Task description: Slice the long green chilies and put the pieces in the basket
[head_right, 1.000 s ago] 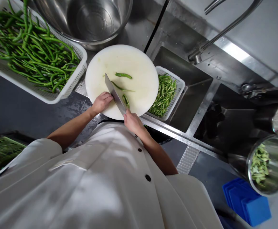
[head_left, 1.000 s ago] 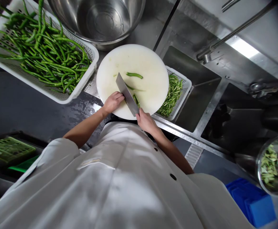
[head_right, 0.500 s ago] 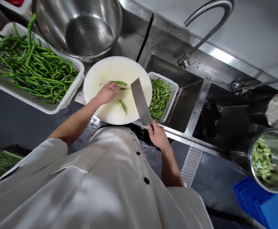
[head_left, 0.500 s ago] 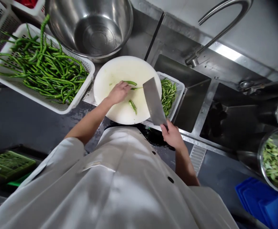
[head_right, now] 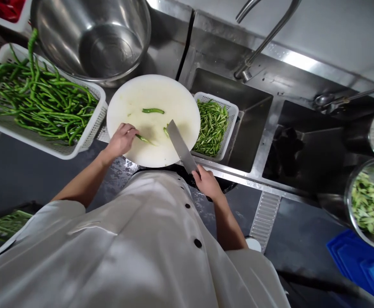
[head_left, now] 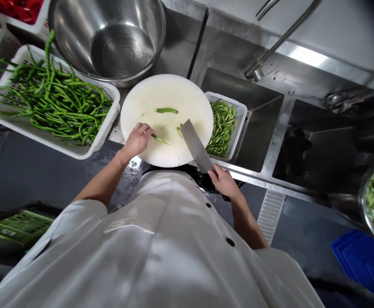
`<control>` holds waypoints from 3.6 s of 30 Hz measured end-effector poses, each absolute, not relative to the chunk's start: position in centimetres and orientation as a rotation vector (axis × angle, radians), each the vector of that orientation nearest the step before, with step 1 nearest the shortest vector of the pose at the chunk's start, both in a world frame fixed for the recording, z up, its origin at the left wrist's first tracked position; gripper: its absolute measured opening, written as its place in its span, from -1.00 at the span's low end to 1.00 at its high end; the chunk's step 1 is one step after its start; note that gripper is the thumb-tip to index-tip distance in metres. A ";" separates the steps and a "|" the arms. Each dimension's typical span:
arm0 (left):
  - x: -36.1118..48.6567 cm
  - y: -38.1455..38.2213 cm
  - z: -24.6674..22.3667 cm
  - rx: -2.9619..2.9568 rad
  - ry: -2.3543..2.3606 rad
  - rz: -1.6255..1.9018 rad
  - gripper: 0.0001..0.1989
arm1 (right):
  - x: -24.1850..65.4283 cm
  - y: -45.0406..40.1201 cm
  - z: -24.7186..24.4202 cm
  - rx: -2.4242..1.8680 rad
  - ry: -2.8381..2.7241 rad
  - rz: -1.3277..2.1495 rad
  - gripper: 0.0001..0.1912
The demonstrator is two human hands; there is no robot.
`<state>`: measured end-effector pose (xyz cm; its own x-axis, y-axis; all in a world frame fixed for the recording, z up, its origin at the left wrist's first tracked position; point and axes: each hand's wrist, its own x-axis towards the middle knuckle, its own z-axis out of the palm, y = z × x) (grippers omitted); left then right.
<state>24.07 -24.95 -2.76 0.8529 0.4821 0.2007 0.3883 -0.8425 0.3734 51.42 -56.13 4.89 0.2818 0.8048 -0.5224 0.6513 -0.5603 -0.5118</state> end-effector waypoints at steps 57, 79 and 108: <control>36.0 -13.0 -6.5 2.706 0.502 0.236 -0.70 | 49.1 -50.5 4.7 -2.102 -1.623 1.431 -0.73; 25.4 -29.2 -7.5 2.678 0.678 0.584 -0.65 | 47.8 -50.5 9.6 -2.571 -1.917 1.234 -0.60; 25.7 -29.0 -8.1 2.653 0.661 0.589 -0.70 | 47.0 -44.9 8.1 -2.320 -1.799 1.404 -0.71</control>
